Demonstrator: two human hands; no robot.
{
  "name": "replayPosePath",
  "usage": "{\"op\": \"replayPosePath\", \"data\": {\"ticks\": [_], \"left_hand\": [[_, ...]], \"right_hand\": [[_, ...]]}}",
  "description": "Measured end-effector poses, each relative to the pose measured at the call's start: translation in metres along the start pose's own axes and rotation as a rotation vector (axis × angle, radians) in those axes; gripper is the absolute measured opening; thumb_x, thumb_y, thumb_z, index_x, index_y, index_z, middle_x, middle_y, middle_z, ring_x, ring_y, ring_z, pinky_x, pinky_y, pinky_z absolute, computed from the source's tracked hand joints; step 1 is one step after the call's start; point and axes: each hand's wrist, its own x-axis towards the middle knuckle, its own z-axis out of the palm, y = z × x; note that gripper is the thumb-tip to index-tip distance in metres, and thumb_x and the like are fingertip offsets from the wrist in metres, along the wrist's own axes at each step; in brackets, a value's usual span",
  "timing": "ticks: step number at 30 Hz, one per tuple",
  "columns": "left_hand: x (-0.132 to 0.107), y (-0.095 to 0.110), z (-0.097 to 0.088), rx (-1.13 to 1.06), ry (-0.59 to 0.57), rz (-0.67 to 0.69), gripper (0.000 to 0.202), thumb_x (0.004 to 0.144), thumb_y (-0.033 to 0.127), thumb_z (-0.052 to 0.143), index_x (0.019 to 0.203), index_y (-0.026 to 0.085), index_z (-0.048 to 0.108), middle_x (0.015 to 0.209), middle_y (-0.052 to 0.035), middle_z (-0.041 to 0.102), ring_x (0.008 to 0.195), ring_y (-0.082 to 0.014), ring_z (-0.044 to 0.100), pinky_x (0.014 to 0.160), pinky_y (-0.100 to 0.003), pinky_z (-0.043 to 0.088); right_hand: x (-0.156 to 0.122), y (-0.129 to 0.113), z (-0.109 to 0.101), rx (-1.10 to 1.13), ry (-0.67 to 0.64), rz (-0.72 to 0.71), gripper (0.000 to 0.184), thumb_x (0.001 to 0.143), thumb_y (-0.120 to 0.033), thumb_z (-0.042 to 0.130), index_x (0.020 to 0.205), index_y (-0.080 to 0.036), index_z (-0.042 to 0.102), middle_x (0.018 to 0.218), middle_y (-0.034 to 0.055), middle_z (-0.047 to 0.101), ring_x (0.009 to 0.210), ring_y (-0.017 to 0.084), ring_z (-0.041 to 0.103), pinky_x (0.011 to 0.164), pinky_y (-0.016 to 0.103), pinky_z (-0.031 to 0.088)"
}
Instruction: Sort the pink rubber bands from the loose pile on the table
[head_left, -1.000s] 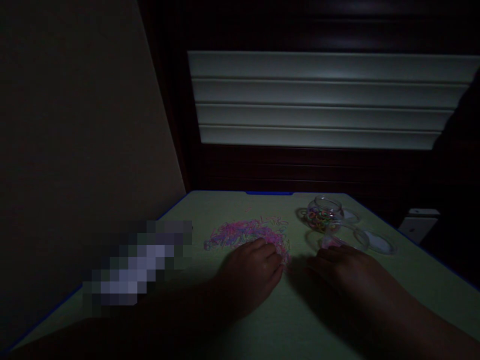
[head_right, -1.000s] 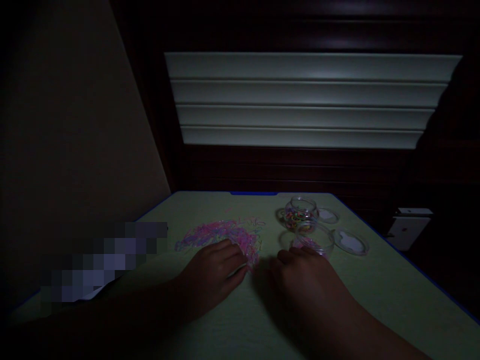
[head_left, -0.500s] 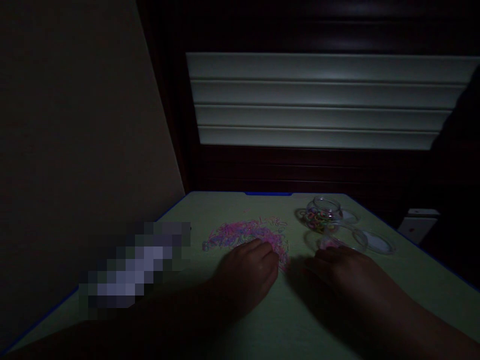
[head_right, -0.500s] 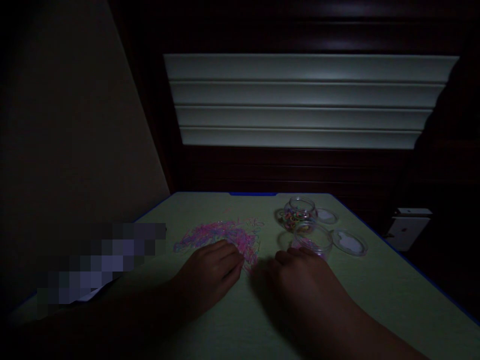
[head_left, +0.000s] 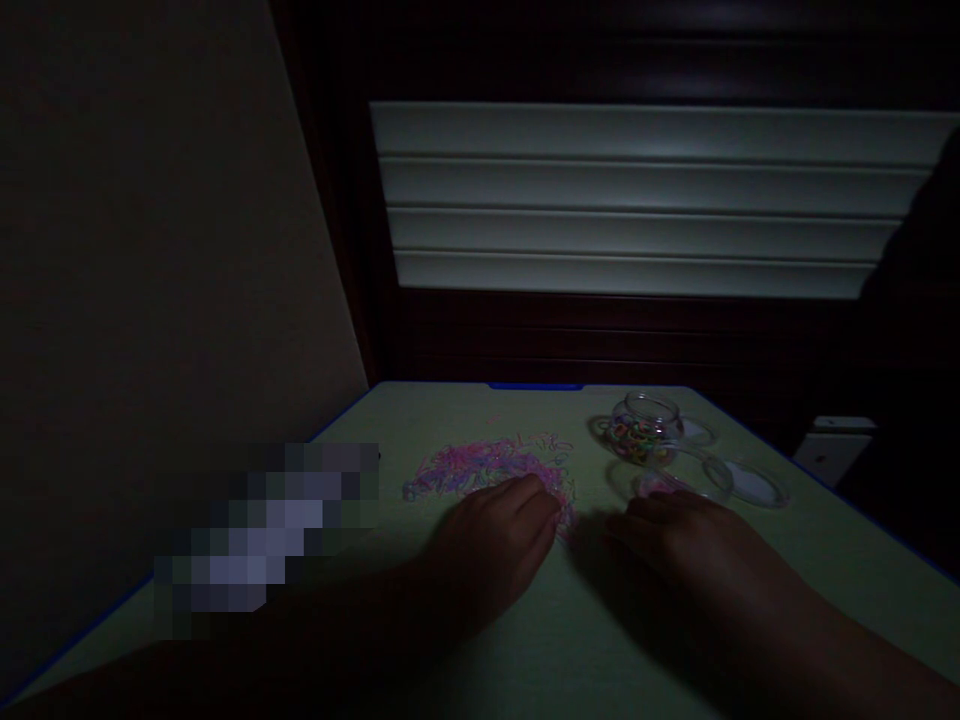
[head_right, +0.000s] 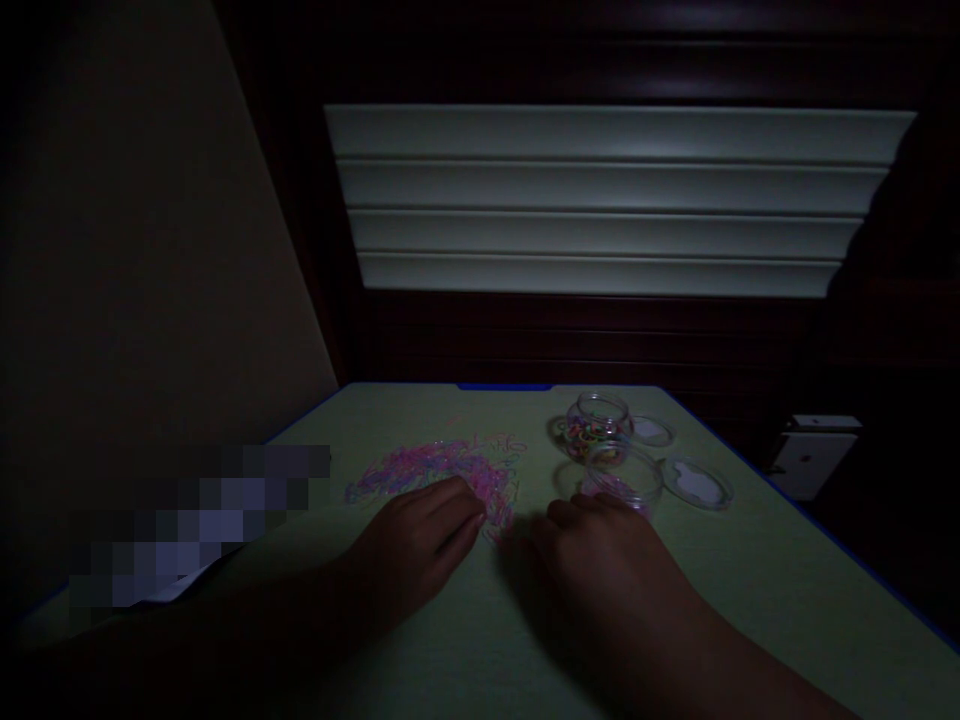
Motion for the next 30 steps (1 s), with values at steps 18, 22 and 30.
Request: {"op": "replayPosePath", "data": {"ticks": [18,22,30], "left_hand": [[-0.002,0.001,-0.004,-0.113,-0.050,0.074,0.017,0.089,0.017,0.031,0.092,0.016,0.048,0.085,-0.0036,0.049,0.074,-0.0125,0.048,0.063,-0.024,0.043],[-0.003,0.001,-0.004,-0.135,-0.046,0.118,0.019,0.089,0.018,0.031,0.091,0.016,0.050,0.083,-0.0033,0.051,0.073,-0.0112,0.049,0.062,-0.022,0.043],[-0.003,0.002,-0.013,-0.104,-0.091,0.202,0.017,0.088,0.016,0.033,0.094,0.015,0.049,0.084,-0.0040,0.051,0.073,-0.0117,0.049,0.061,-0.022,0.044]], "right_hand": [[0.000,-0.006,-0.003,0.115,-0.008,0.008,0.013,0.080,-0.017,0.045,0.081,-0.022,0.056,0.071,0.0000,0.057,0.062,0.011,0.049,0.059,0.024,0.032],[0.000,-0.009,0.000,0.128,-0.011,-0.008,0.014,0.083,-0.020,0.042,0.077,-0.021,0.055,0.070,-0.0003,0.056,0.061,0.011,0.048,0.059,0.025,0.030],[0.001,-0.010,0.006,0.195,0.047,-0.002,0.013,0.083,-0.024,0.043,0.080,-0.021,0.055,0.070,-0.0002,0.056,0.062,0.012,0.047,0.062,0.027,0.030]]}}
